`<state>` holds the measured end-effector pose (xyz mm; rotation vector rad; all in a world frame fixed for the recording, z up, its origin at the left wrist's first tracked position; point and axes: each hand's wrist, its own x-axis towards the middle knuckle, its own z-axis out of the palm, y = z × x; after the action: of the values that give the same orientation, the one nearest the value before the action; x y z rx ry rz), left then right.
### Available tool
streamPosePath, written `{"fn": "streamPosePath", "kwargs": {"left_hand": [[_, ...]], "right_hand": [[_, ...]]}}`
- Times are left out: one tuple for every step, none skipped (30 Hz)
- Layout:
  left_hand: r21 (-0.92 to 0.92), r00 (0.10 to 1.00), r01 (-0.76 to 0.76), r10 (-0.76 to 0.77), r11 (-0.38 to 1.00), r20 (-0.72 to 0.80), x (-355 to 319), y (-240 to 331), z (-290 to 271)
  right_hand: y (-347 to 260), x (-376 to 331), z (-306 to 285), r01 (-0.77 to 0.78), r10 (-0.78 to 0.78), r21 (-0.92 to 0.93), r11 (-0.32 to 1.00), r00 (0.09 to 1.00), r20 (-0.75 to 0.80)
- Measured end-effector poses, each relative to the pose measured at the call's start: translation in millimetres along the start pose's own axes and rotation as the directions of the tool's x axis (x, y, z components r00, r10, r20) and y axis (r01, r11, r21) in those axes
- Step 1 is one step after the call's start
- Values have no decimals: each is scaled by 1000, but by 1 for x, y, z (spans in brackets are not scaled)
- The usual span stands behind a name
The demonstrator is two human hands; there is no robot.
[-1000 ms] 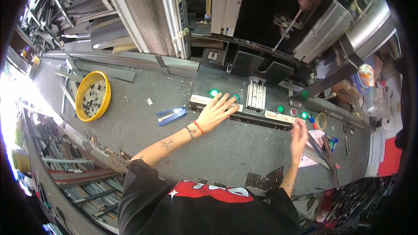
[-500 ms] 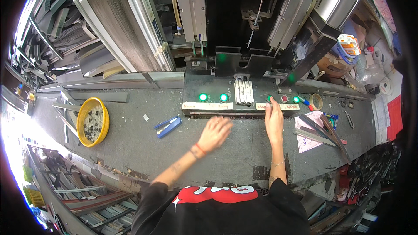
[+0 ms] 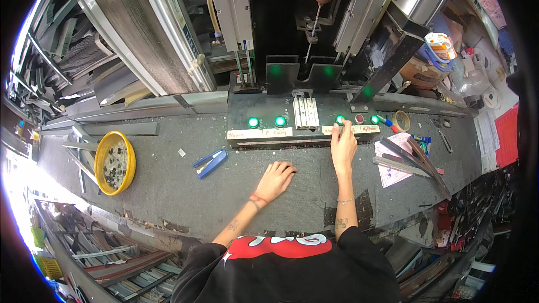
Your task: The person operates a metal cutting machine by placing metal bars into the machine, pressing control buttons, and removing cut pieces. They repeat this cycle multiple times, handling the bars and machine controls with both hands.
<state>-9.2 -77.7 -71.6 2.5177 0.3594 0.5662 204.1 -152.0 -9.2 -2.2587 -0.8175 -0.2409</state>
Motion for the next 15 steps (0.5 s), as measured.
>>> {"fn": "streamPosePath", "kwargs": {"left_hand": [[6, 1000, -6, 6, 1000, -3, 0, 0, 0], [14, 1000, -5, 5, 1000, -3, 0, 0, 0], [26, 1000, 1, -1, 1000, 3, -1, 0, 0], [22, 1000, -7, 7, 1000, -7, -1, 0, 0], [22, 1000, -10, 10, 1000, -11, -1, 0, -1], [20, 1000, -14, 14, 1000, -15, -1, 0, -1], [19, 1000, -14, 15, 1000, -18, -1, 0, -1], [17, 1000, -15, 16, 1000, -21, -1, 0, -1], [15, 1000, -16, 17, 1000, -24, -2, 0, -1], [15, 1000, -15, 15, 1000, -23, -2, 0, 0], [14, 1000, -14, 15, 1000, -22, -2, 0, 0], [17, 1000, -8, 8, 1000, -17, -2, 0, 0], [8, 1000, -10, 10, 1000, -18, -2, 0, 0], [2, 1000, -5, 5, 1000, -15, -2, 0, 0], [0, 1000, 9, -9, 1000, -1, -3, 0, 0]], "right_hand": [[-1, -1, 1, -20, 20, 25, 999, 1000, -12], [-3, -1, 3, -40, 41, 51, 998, 999, -24], [-4, -2, 4, -64, 67, 81, 995, 997, -31], [-4, -3, 5, -69, 72, 83, 994, 997, -27], [-4, -5, 6, -78, 80, 88, 993, 997, -19], [-3, -6, 6, -88, 90, 92, 992, 996, -12], [-2, -6, 6, -65, 68, 97, 993, 997, -28], [-1, -7, 7, -42, 46, 101, 994, 998, -44], [1, -7, 7, -18, 25, 104, 994, 998, -61], [2, -8, 7, 11, -3, 107, 994, 997, -76], [4, -8, 7, 40, -30, 109, 993, 995, -92], [5, -8, 8, 70, -58, 111, 991, 993, -108], [7, -7, 8, 62, -52, 105, 993, 993, -102], [8, -7, 9, 55, -46, 99, 994, 994, -96], [9, -7, 9, 50, -41, 100, 994, 995, -95]]}}
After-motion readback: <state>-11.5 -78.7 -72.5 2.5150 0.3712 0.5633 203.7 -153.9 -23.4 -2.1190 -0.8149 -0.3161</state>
